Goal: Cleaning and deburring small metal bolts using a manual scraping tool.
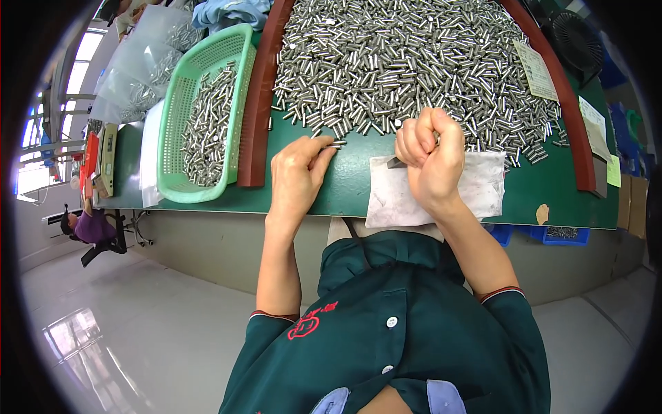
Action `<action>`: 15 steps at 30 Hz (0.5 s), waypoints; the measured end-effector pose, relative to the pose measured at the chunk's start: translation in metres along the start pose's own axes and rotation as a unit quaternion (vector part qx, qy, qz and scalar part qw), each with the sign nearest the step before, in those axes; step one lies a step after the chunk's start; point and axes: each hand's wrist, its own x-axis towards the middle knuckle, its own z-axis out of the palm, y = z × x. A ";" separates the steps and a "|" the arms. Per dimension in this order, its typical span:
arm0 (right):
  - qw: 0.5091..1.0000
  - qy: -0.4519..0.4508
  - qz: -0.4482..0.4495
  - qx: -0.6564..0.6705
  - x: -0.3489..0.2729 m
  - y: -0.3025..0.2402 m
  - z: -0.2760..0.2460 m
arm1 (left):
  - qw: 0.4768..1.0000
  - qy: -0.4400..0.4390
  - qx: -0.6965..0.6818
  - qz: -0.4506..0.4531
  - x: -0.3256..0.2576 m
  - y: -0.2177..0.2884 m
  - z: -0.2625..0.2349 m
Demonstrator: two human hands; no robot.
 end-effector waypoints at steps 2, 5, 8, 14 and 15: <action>1.000 -0.001 -0.001 -0.001 0.000 0.000 0.000 | 1.000 0.003 -0.003 -0.031 -0.002 0.005 -0.002; 1.000 0.000 -0.001 -0.001 0.000 0.000 0.000 | 0.998 0.005 -0.006 -0.056 -0.004 0.005 -0.002; 1.000 0.001 -0.006 -0.005 0.000 0.000 0.000 | 0.997 -0.004 -0.038 -0.062 -0.004 0.011 -0.004; 1.000 0.003 -0.007 -0.005 0.001 0.001 -0.001 | 0.956 -0.036 -0.257 -0.136 -0.011 0.025 0.003; 1.000 0.002 -0.008 -0.005 0.001 0.001 -0.001 | 0.930 -0.036 -0.326 -0.165 -0.012 0.025 0.004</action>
